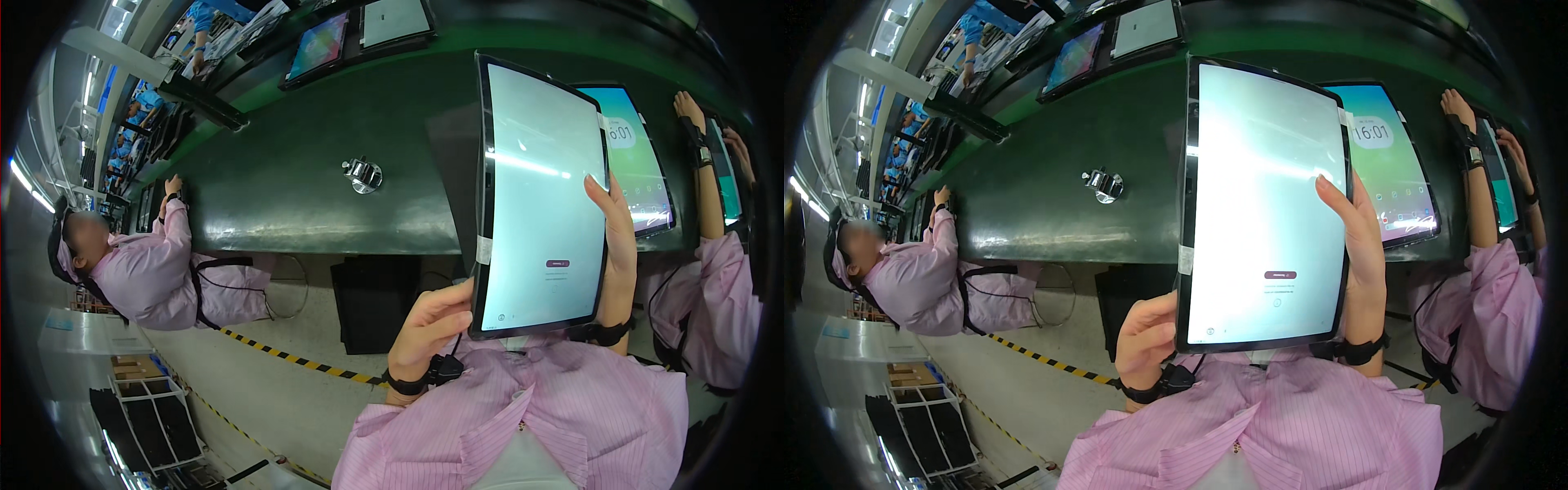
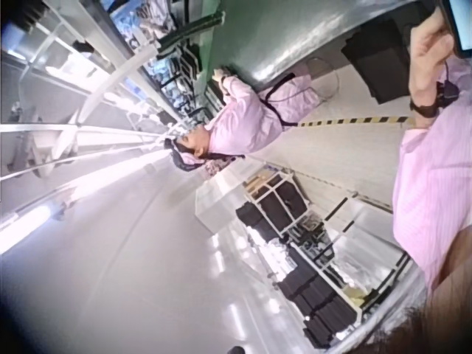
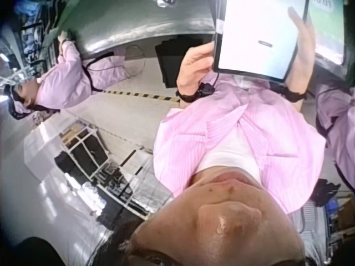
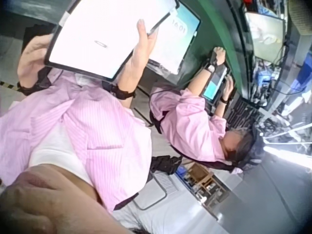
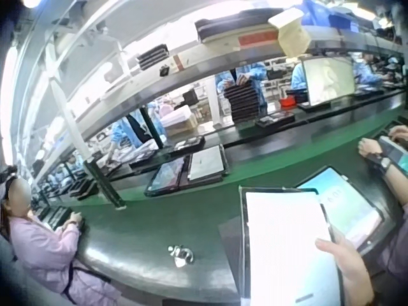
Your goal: Assembling, cleaning, and testing tablet computers on a factory production line.
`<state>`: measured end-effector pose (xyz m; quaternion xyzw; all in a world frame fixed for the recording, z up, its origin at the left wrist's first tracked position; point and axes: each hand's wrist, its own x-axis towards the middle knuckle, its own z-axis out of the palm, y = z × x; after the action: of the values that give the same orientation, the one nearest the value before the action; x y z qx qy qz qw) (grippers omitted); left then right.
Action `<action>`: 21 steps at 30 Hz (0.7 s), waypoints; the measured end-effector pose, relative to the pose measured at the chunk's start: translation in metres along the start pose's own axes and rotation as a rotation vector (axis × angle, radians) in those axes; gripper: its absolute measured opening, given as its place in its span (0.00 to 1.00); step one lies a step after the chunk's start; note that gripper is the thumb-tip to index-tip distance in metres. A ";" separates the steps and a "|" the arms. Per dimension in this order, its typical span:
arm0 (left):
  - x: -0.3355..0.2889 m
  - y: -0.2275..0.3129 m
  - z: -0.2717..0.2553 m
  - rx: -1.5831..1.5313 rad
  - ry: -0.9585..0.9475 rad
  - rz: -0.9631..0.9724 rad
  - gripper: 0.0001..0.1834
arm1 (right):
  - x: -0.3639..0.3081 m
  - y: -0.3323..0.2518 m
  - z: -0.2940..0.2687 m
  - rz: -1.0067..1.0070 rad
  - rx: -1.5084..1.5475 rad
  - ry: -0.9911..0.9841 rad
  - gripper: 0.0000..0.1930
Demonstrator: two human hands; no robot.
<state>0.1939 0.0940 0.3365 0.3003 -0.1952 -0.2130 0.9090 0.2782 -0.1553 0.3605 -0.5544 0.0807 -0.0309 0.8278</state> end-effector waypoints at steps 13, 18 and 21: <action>-0.002 -0.004 0.011 0.067 -0.019 0.013 0.29 | -0.010 -0.015 -0.015 -0.074 -0.116 -0.020 0.29; 0.003 0.013 0.012 0.388 0.120 -0.033 0.24 | -0.022 -0.024 -0.014 -0.090 -0.159 -0.008 0.28; 0.010 0.021 0.012 0.546 0.051 -0.039 0.24 | -0.027 -0.029 -0.014 -0.028 -0.166 -0.041 0.27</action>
<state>0.2023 0.0987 0.3610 0.5431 -0.2164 -0.1623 0.7949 0.2509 -0.1755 0.3851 -0.6226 0.0584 -0.0245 0.7799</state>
